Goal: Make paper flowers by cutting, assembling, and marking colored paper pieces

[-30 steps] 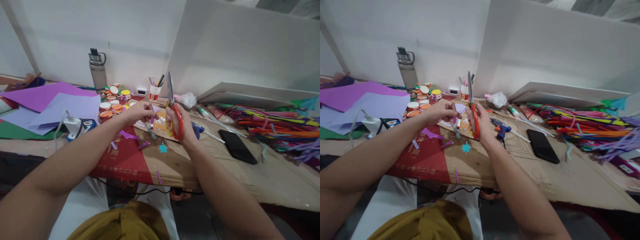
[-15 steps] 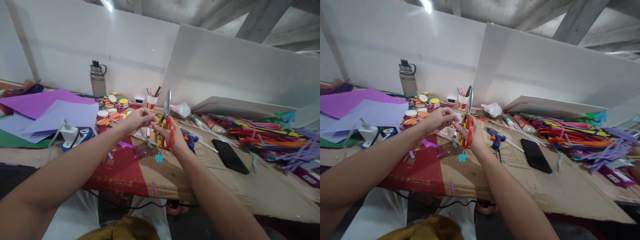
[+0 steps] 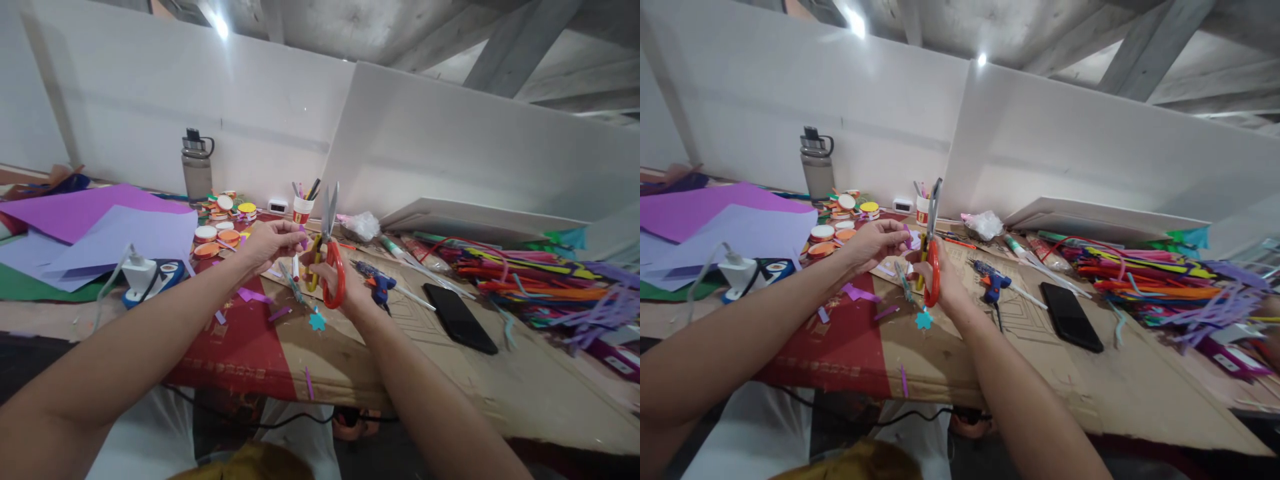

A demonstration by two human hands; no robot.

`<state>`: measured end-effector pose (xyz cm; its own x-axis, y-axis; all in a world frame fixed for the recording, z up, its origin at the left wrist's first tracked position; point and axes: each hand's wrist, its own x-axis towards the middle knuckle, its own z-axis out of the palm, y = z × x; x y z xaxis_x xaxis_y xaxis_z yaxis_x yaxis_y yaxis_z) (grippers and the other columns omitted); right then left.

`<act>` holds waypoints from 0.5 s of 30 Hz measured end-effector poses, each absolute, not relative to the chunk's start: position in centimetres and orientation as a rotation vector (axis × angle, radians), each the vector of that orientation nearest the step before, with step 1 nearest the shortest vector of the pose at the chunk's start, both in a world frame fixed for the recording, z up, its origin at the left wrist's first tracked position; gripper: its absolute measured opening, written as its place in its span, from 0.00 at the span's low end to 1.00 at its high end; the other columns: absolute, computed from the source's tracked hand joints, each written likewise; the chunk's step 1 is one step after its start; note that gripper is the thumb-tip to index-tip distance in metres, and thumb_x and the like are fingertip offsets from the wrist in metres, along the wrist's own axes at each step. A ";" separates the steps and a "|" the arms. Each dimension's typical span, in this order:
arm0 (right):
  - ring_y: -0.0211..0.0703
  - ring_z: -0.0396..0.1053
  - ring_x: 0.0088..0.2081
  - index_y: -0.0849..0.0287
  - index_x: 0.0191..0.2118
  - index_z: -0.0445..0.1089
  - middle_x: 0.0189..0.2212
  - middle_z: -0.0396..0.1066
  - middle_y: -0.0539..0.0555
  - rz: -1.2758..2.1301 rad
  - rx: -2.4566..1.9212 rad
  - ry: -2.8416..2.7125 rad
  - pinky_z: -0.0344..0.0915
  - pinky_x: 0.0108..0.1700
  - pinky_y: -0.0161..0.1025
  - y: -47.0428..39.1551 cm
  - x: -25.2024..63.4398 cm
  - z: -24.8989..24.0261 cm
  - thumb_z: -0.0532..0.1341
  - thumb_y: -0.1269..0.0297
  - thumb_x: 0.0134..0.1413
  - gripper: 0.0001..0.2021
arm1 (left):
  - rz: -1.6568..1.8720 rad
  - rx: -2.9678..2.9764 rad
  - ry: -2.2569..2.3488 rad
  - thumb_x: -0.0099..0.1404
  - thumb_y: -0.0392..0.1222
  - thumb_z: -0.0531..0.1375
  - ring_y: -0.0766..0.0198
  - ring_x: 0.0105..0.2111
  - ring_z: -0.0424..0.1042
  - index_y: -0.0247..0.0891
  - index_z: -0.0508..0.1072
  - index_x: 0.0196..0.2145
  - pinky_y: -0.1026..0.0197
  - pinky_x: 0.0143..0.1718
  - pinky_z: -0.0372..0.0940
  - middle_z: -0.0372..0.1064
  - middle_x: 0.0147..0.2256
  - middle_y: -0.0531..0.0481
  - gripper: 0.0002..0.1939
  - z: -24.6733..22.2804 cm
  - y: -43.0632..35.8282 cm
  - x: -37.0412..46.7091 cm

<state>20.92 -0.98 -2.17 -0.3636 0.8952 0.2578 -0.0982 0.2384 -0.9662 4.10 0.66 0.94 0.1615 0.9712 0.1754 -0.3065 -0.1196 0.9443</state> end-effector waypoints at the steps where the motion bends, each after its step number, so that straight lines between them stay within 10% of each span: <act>1: 0.35 0.63 0.24 0.50 0.46 0.61 0.32 0.69 0.49 1.267 -0.770 -1.582 0.62 0.25 0.34 -0.8 21.0 -2.4 0.63 0.58 0.50 0.17 | 1.314 1.150 0.785 0.50 0.39 0.71 0.73 0.22 0.69 0.33 0.72 0.28 0.69 0.27 0.65 0.70 0.23 0.53 0.12 1.0 0.7 4.0; 15: 0.34 0.63 0.22 0.55 0.37 0.62 0.26 0.67 0.48 1.371 -0.806 -1.452 0.60 0.22 0.32 0.1 20.9 -2.1 0.68 0.47 0.43 0.22 | 1.359 0.986 0.763 0.59 0.32 0.62 0.71 0.24 0.72 0.32 0.71 0.30 0.69 0.27 0.67 0.71 0.25 0.51 0.02 1.3 1.3 3.3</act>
